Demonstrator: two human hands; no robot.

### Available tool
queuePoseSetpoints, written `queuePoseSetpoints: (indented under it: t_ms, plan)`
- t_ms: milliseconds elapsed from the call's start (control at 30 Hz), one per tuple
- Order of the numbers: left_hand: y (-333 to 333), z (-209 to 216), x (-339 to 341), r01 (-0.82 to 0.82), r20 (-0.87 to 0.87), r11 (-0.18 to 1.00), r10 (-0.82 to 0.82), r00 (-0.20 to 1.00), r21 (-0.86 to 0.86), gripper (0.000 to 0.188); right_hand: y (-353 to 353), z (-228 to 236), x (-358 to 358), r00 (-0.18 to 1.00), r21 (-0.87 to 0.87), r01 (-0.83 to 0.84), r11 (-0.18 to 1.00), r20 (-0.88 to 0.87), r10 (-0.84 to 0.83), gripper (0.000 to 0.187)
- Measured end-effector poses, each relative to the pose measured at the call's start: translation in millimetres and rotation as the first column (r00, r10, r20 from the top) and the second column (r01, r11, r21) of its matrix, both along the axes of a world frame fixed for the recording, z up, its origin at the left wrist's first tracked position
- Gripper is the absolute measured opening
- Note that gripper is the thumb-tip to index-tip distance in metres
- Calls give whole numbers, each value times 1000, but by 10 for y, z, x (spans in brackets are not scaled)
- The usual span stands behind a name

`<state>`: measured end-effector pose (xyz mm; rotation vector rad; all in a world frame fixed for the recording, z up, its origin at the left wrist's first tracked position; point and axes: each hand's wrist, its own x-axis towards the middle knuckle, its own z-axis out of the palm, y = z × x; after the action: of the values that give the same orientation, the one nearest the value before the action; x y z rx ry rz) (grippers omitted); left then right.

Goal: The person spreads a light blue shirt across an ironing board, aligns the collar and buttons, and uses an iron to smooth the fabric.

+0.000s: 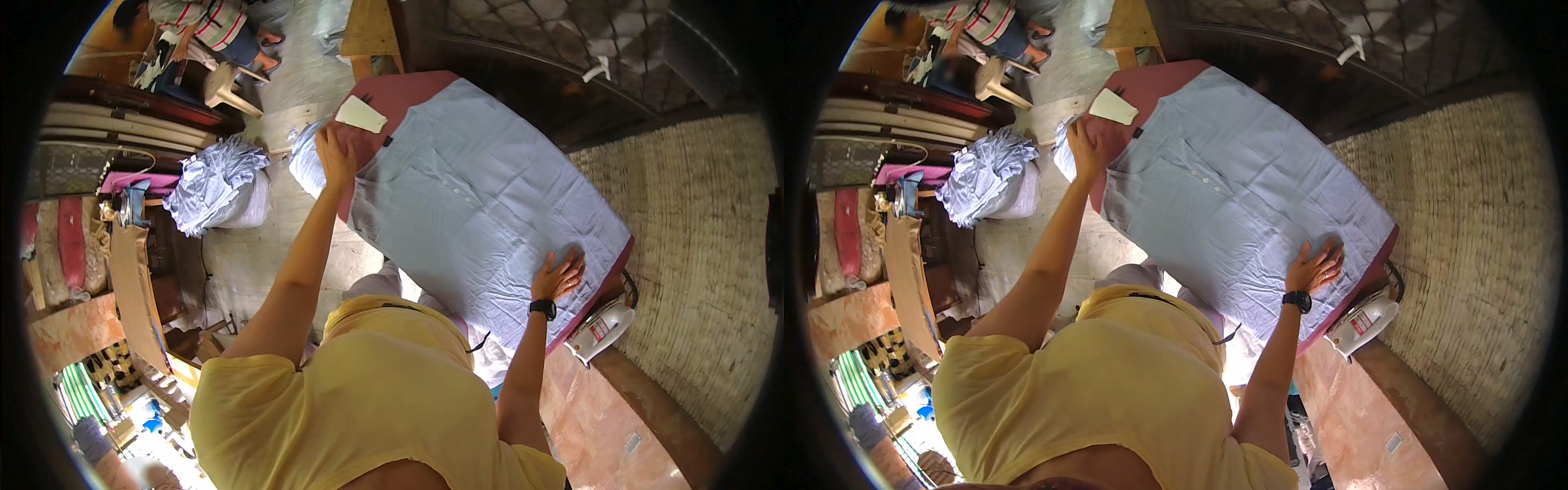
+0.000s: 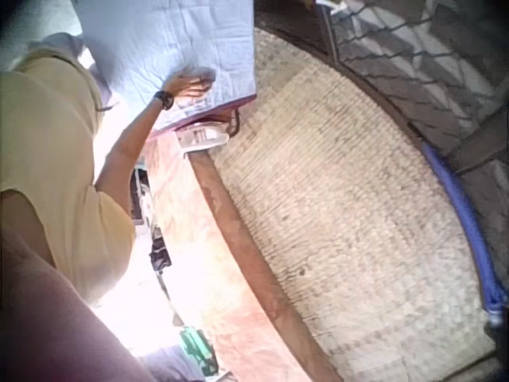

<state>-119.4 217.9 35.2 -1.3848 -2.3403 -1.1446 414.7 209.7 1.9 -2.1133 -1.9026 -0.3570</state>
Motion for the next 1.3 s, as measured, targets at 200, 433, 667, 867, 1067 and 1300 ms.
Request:
queuePoseSetpoints:
  t_ms: [200,433,667,867,1067,1300]
  plan:
    - [808,-209,-979,290,-6,910,-305,952,-295,46,73,248,-479,992,-41,-41,998,-119,36,60]
    - [1325,-198,-895,38,-75,692,-133,988,-721,53,79,520,-1683,900,4,-289,957,-341,273,57]
    - [1464,-377,-1462,375,221,732,-304,927,-568,41,-125,487,-2129,837,33,-263,964,-490,245,54]
    - [1137,876,-826,599,500,779,-599,625,186,10,-392,1045,-2865,536,115,-468,876,-752,385,50]
    - [222,792,561,916,828,364,-556,68,169,14,-233,1093,-3096,430,88,-513,854,-835,344,32]
    - [275,-204,1295,825,552,520,-765,333,221,13,-154,670,-2069,54,-236,-354,905,-971,-232,22]
